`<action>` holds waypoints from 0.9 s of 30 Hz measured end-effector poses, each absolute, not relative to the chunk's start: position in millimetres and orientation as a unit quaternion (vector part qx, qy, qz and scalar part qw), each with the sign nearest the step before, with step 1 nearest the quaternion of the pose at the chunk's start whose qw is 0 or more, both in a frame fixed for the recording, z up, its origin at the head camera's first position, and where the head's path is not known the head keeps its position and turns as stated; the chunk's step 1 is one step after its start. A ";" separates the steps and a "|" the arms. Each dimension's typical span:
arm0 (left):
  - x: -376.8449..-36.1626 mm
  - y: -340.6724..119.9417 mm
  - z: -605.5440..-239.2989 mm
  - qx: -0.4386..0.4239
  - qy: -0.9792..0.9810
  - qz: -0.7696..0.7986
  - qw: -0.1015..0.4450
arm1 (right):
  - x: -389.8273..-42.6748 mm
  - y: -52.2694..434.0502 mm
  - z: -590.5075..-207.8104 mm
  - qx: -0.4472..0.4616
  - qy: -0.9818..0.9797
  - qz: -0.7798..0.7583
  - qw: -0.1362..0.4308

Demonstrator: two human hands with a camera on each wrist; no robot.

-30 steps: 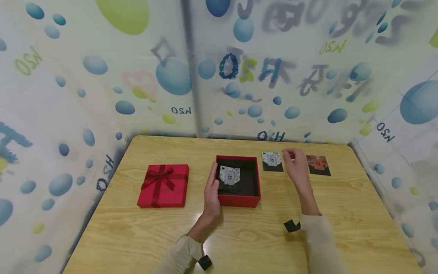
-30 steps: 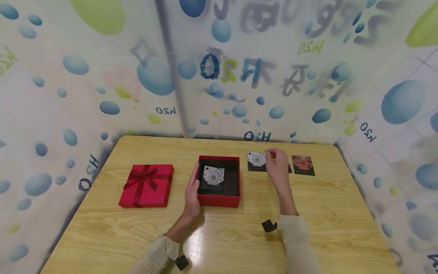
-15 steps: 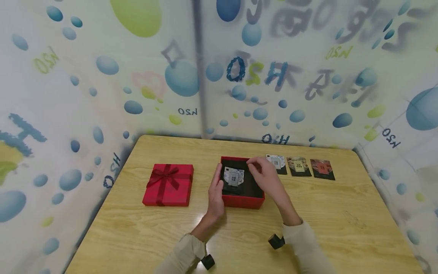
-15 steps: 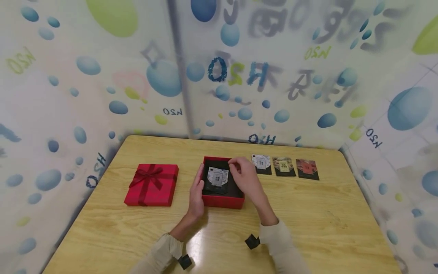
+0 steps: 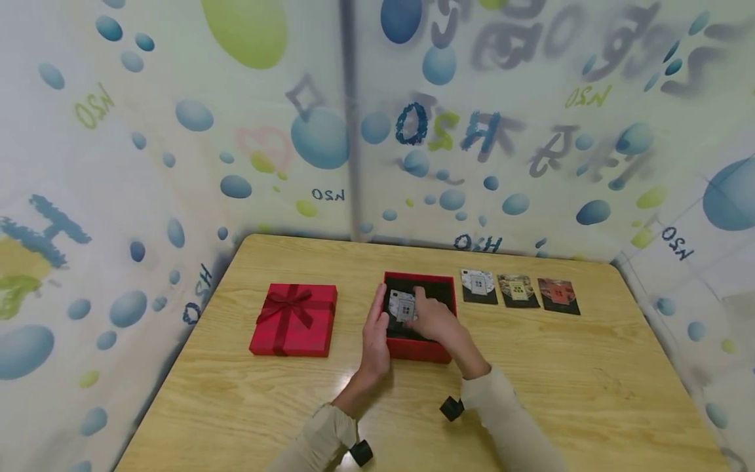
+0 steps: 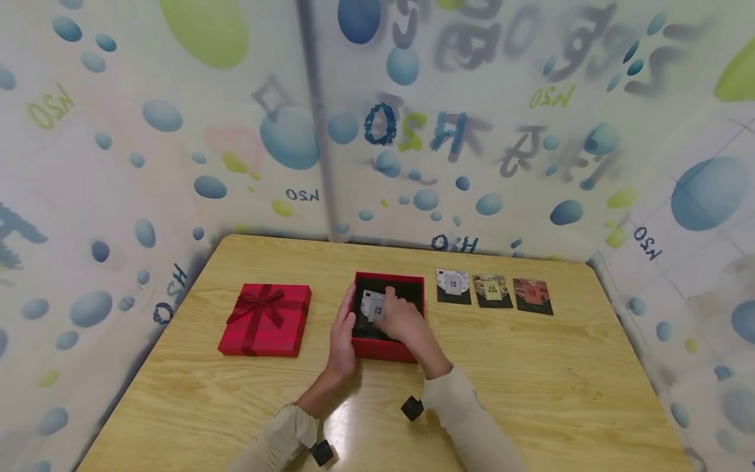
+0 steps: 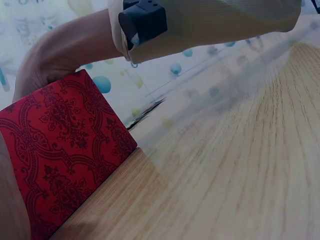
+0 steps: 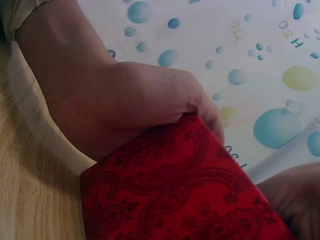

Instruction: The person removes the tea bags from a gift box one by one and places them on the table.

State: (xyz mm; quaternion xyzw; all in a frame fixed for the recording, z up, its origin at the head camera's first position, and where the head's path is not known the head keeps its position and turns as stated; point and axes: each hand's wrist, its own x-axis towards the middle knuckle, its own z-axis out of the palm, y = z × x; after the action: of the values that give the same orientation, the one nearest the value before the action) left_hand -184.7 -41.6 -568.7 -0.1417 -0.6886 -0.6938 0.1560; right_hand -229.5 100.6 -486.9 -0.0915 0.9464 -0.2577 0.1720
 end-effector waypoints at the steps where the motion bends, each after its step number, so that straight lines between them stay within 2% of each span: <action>1: -185.0 -41.5 -570.1 -0.142 -0.689 -0.693 0.155 | -229.7 100.3 -488.4 -0.086 0.946 -0.258 0.175; 6: -185.0 -42.3 -571.3 -0.148 -0.688 -0.695 0.151 | -231.5 99.1 -493.7 -0.060 0.941 -0.289 0.166; 20: -185.9 -44.2 -569.1 -0.136 -0.698 -0.689 0.139 | -233.2 95.4 -494.9 -0.039 0.946 -0.307 0.094; 27: -186.5 -43.3 -570.4 -0.143 -0.696 -0.688 0.148 | -234.8 99.0 -496.1 -0.056 0.954 -0.278 0.095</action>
State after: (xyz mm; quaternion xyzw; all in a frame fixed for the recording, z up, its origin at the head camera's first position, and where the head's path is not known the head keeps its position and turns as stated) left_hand -186.5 -43.3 -570.4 -0.1430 -0.6964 -0.6875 0.1480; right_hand -234.8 99.0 -496.1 -0.0556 0.9541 -0.2784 0.0948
